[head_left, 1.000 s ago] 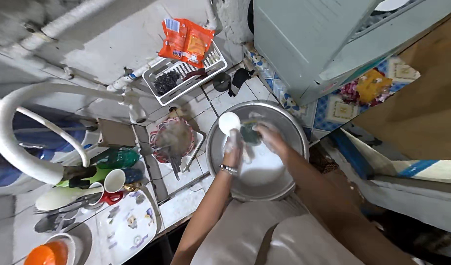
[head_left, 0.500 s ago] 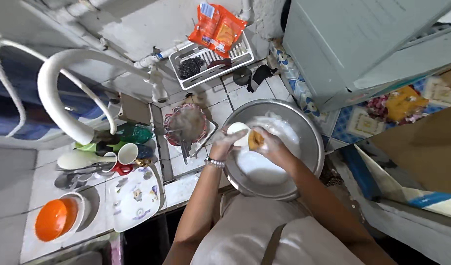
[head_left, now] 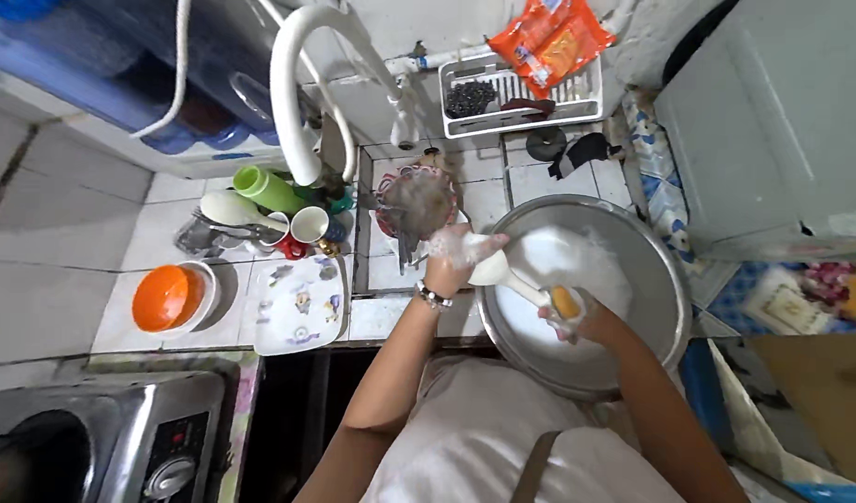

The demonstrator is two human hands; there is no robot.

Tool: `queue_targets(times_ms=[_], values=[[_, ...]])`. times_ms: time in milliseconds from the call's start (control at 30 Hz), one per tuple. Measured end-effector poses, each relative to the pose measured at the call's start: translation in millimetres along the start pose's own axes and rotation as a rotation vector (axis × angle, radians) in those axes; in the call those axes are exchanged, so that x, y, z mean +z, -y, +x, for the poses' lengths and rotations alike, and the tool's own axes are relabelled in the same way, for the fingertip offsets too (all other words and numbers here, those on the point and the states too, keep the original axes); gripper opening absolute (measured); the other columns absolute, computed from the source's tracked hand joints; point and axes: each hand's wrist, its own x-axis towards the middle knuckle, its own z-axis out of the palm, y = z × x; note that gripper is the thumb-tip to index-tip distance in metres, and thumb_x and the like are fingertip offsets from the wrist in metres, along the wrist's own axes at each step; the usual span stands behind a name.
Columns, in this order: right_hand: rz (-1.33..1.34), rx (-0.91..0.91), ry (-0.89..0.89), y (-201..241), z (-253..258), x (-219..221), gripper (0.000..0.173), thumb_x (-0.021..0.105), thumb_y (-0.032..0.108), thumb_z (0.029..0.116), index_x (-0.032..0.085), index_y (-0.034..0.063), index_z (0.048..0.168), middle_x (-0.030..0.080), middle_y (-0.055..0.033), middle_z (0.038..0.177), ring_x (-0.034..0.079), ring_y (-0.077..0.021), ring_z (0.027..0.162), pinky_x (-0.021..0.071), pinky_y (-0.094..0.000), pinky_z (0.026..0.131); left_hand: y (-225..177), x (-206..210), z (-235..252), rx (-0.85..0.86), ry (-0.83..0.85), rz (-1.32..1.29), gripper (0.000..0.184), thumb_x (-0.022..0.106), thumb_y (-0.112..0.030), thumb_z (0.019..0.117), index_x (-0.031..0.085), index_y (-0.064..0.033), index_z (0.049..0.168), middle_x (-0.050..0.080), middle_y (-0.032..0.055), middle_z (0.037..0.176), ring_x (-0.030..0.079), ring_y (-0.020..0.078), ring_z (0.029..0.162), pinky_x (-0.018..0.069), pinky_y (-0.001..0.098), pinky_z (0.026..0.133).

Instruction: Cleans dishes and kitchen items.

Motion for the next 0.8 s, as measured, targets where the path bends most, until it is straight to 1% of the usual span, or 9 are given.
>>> queue_targets(times_ms=[100,167,233,267,333,467,567,667,800], values=[[-0.081,0.019,-0.099,-21.2,5.8,-4.2,0.037,0.068,0.02,0.0994,0.059,-0.0062,0.124,0.064,-0.0078,0.083,0.059,-0.0089,0.06,0.0542,-0.0263,0.059,-1.9,-65.1,-7.8,-0.024,-0.215,0.104,0.034,0.082,-0.031,0.0872,0.068,0.0006,0.09,0.062,0.0064,0.072,0.058,0.0127,0.061,0.052,0.0344,0.059],[-0.199,0.086,-0.204,-30.3,12.3,-8.0,0.042,0.069,0.025,0.0996,0.059,-0.0052,0.127,0.066,-0.0132,0.088,0.061,-0.0156,0.065,0.055,-0.0334,0.064,3.0,-114.3,-12.8,0.041,-0.339,0.347,0.047,0.078,-0.04,0.089,0.067,0.0049,0.09,0.063,0.016,0.073,0.061,0.0264,0.064,0.0521,0.0474,0.062],[-0.382,0.174,-0.25,-35.0,17.8,-11.5,0.053,0.073,0.03,0.0972,0.058,-0.0048,0.134,0.068,-0.0257,0.113,0.068,-0.0344,0.097,0.0539,-0.0518,0.09,11.8,-160.4,-22.3,0.097,-0.396,0.566,0.051,0.075,-0.043,0.0906,0.065,0.0068,0.089,0.062,0.0226,0.074,0.063,0.0369,0.066,0.051,0.0563,0.063],[-0.463,0.21,-0.247,-38.9,20.0,-12.7,0.06,0.074,0.032,0.0959,0.056,-0.0058,0.138,0.063,-0.0303,0.129,0.063,-0.0421,0.119,0.046,-0.0578,0.105,15.4,-183.2,-26.5,0.104,-0.411,0.645,0.052,0.074,-0.045,0.0911,0.065,0.0061,0.09,0.063,0.0238,0.075,0.064,0.0396,0.068,0.0513,0.0589,0.063],[-0.64,0.332,-0.189,-49.1,26.2,-11.7,0.076,0.074,0.038,0.0954,0.045,-0.0083,0.148,0.048,-0.0336,0.149,0.044,-0.0469,0.142,0.0326,-0.06,0.118,18.1,-224.3,-32.5,0.093,-0.423,0.771,0.058,0.072,-0.051,0.0918,0.065,0.0068,0.091,0.064,0.0268,0.077,0.065,0.0458,0.072,0.0502,0.0652,0.065],[-0.742,0.487,-0.151,-49.2,32.7,5.9,0.074,0.066,0.037,0.1007,0.038,-0.0087,0.152,0.04,-0.0342,0.155,0.037,-0.0478,0.147,0.0308,-0.0614,0.118,44.8,-276.1,-27.5,0.018,-0.494,0.938,0.068,0.058,-0.064,0.096,0.061,0.0034,0.091,0.062,0.0253,0.078,0.064,0.0476,0.073,0.0496,0.0657,0.064],[-0.847,0.563,-0.082,-27.9,34.5,31.9,0.062,0.051,0.023,0.1082,0.029,-0.0073,0.157,0.028,-0.0317,0.163,0.025,-0.047,0.153,0.0256,-0.0598,0.122,62.1,-299.0,9.7,-0.119,-0.481,0.926,0.061,0.064,-0.049,0.0979,0.064,0.0123,0.099,0.066,0.0371,0.095,0.064,0.0591,0.096,0.047,0.0735,0.08],[-0.893,0.615,0.079,-4.4,28.7,59.2,0.046,0.047,0.01,0.1079,0.042,-0.0159,0.146,0.044,-0.0367,0.151,0.041,-0.0497,0.144,0.0329,-0.0605,0.117,104.8,-313.7,47.8,-0.298,-0.413,0.925,0.052,0.065,-0.042,0.0991,0.065,0.0101,0.106,0.067,0.0362,0.105,0.063,0.0571,0.106,0.0462,0.074,0.086],[-0.816,0.562,0.115,-11.8,32.8,65.2,0.045,0.047,0.009,0.1078,0.043,-0.0151,0.145,0.045,-0.0364,0.15,0.042,-0.0489,0.143,0.033,-0.0611,0.117,152.7,-322.8,60.7,-0.303,-0.458,0.847,0.049,0.069,-0.032,0.0973,0.06,0.0092,0.122,0.061,0.0375,0.122,0.059,0.0552,0.117,0.0459,0.0704,0.097]])
